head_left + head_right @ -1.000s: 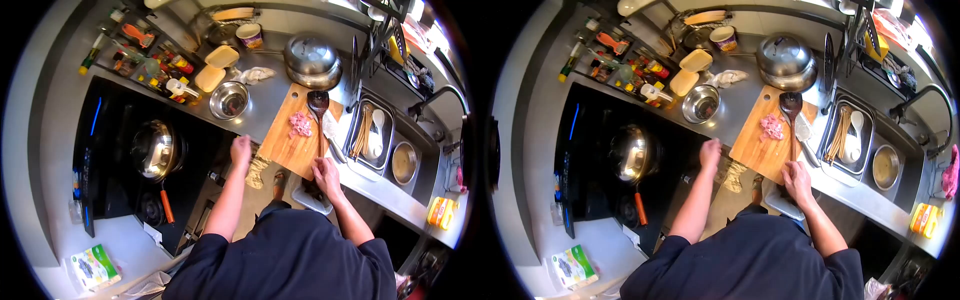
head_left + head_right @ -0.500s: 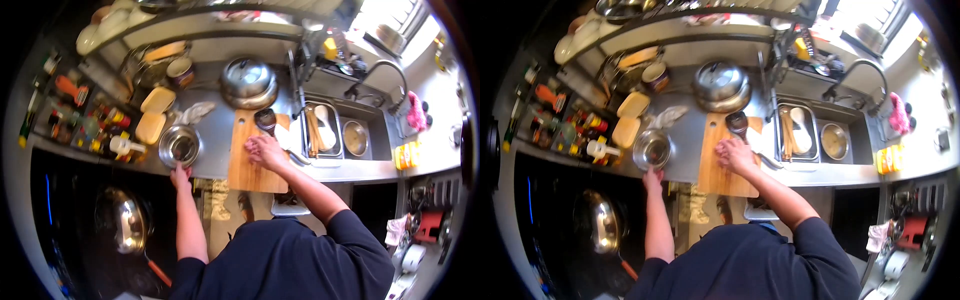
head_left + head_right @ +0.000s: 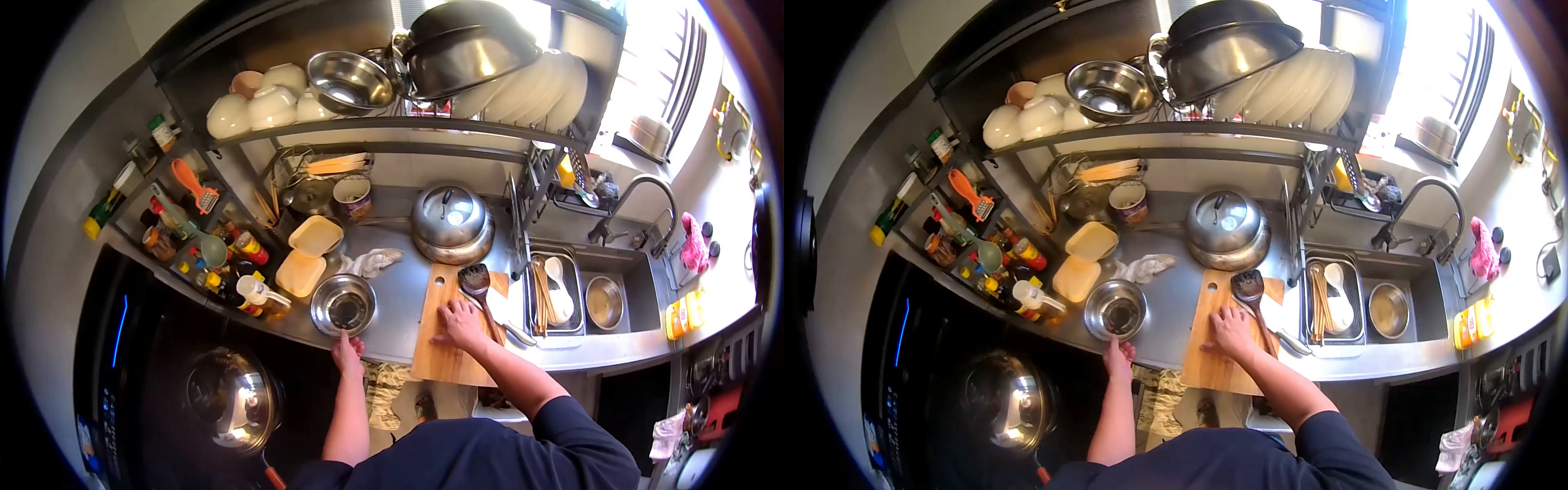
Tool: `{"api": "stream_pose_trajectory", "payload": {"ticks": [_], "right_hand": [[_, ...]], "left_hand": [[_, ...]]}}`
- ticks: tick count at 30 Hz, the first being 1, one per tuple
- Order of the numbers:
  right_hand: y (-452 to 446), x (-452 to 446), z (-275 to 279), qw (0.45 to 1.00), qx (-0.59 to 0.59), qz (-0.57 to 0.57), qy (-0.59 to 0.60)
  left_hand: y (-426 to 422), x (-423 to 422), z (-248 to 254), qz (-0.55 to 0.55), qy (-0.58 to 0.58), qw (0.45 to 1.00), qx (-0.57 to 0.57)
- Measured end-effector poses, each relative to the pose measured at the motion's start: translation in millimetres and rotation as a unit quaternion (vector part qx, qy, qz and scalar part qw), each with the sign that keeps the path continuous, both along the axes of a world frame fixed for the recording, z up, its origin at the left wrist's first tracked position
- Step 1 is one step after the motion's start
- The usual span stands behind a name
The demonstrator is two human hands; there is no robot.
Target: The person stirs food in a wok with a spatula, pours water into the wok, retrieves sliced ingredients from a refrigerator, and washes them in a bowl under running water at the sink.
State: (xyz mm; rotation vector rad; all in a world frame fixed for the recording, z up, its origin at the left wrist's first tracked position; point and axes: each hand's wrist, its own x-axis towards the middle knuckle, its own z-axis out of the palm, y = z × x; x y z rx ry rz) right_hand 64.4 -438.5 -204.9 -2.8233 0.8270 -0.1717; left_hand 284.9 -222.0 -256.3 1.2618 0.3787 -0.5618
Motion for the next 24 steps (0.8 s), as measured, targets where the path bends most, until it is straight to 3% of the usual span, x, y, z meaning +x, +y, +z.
{"api": "stream_pose_trajectory", "payload": {"ticks": [3,5,7,9,12,17,20,24], "right_hand": [[3.7,-4.8,-1.7,0.999,-0.013,0.012,-0.027],[-2.1,-7.5,-13.1,0.997,-0.011,0.020,-0.075],[-6.1,-9.1,-21.8,0.996,-0.007,0.022,-0.083],[-14.2,-10.9,-36.9,0.996,-0.020,0.023,-0.083],[-22.2,-12.2,-59.2,0.996,-0.030,0.031,-0.081],[-14.3,-24.1,-23.3,0.993,-0.024,0.053,-0.107],[-18.7,-28.0,-19.8,0.995,-0.014,0.082,-0.050],[-29.2,-23.7,-34.8,0.995,0.003,0.079,-0.067]], "left_hand": [[-5.8,-15.6,16.8,0.023,-0.035,0.993,0.110],[-17.0,-17.3,14.9,0.036,-0.175,0.976,0.123],[-44.0,-31.9,72.3,0.066,-0.356,0.929,0.079],[-72.2,-24.6,165.0,-0.034,-0.418,0.907,-0.026],[-121.9,3.6,283.6,-0.007,-0.588,0.798,-0.131],[-174.5,69.6,379.4,-0.011,-0.594,0.801,-0.065],[-191.6,83.9,404.1,-0.030,-0.568,0.821,-0.053],[-203.4,89.3,414.6,-0.063,-0.516,0.850,-0.087]]}}
